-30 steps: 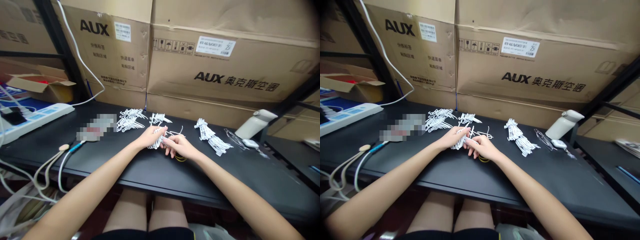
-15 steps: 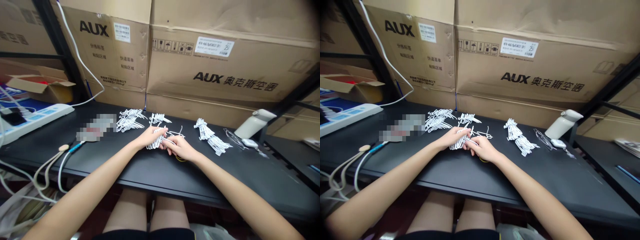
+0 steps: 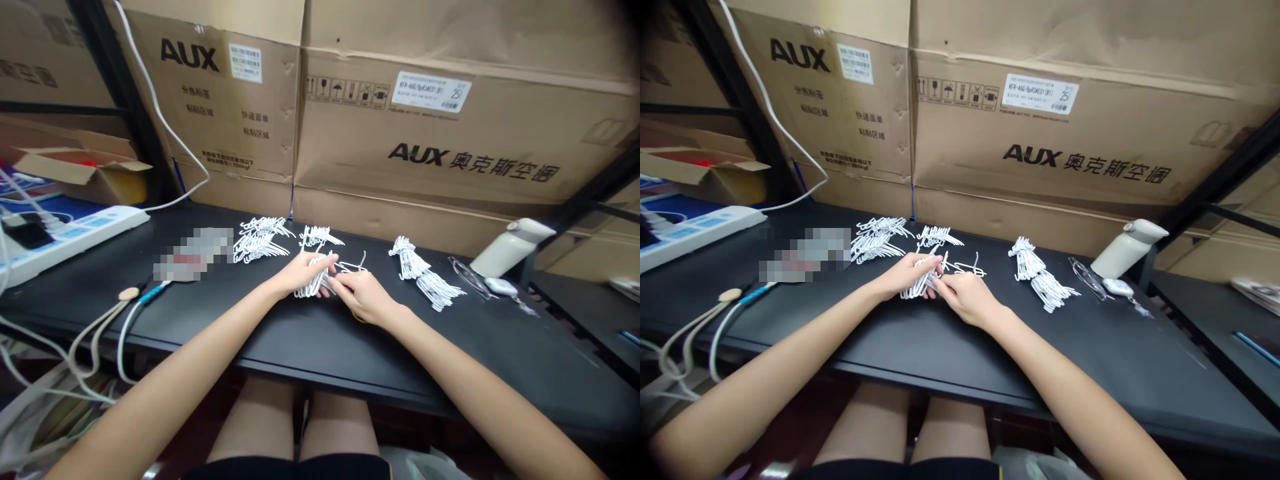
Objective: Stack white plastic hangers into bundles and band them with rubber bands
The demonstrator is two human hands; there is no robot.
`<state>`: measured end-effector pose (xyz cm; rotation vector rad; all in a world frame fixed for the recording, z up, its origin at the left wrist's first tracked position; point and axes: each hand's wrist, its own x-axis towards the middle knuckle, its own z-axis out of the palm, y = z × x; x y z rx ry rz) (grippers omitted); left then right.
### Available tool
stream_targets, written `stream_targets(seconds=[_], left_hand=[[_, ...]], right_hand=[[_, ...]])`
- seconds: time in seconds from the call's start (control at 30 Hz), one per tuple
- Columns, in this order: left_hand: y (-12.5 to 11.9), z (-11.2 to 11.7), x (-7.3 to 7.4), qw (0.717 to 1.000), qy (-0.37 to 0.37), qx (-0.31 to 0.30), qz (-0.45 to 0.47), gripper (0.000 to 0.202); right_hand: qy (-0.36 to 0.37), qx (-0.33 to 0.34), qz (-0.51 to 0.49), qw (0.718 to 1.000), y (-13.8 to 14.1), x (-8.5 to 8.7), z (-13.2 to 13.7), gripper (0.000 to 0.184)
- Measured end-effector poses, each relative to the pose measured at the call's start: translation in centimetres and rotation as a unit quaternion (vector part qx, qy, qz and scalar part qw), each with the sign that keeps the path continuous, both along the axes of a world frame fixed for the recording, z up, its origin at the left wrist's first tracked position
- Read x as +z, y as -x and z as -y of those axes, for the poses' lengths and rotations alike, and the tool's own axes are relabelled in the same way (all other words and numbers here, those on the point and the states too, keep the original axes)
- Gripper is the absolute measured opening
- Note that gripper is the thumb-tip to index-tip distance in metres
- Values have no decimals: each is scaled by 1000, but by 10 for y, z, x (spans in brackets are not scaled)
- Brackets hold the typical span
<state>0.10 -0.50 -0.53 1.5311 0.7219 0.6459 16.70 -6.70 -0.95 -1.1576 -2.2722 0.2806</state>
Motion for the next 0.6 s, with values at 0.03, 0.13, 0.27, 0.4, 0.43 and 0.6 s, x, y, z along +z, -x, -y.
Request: stream_targets(seconds=[0.03, 0.13, 0.27, 0.4, 0.43, 0.6], left_hand=[[0, 0, 0, 1000, -1, -1, -3, 43], [1, 0, 0, 1000, -3, -9, -9, 43], [1, -2, -2, 1000, -8, 12, -19, 41], [1, -5, -4, 998, -9, 55, -12, 40], [1, -5, -3, 998, -10, 65, -8, 39], [1, -6, -2, 995, -15, 97, -5, 38]], right_hand=[[-8, -4, 11, 1000, 0, -1, 0, 45], [-12, -5, 21, 1000, 0, 0, 1, 45], [-79, -94, -86, 989, -13, 10, -2, 47], [-131, -242, -286, 918, -38, 17, -18, 39], [-118, -250, -314, 908, -43, 16, -23, 37], [-10, -246, -301, 921, -56, -2, -41, 37]])
